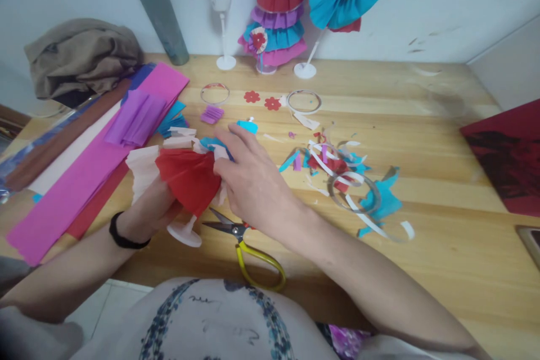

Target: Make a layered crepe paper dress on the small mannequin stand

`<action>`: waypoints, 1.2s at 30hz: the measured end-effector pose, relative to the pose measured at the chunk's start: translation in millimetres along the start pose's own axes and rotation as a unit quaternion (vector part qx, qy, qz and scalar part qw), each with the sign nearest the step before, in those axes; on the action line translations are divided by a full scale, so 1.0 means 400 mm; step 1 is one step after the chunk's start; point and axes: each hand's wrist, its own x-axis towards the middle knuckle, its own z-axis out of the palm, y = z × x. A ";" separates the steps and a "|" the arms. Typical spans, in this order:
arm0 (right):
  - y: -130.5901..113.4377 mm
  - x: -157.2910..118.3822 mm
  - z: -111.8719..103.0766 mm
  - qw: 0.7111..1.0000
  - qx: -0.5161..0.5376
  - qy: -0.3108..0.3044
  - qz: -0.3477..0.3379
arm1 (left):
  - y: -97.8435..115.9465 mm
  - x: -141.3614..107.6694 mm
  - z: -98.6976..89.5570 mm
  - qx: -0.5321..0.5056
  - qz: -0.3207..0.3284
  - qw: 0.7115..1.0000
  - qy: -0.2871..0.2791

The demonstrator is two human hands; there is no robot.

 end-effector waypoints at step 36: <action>-0.013 0.009 0.016 0.977 -0.042 -0.083 0.190 | 0.048 -0.056 -0.011 0.162 -0.030 0.981 -0.098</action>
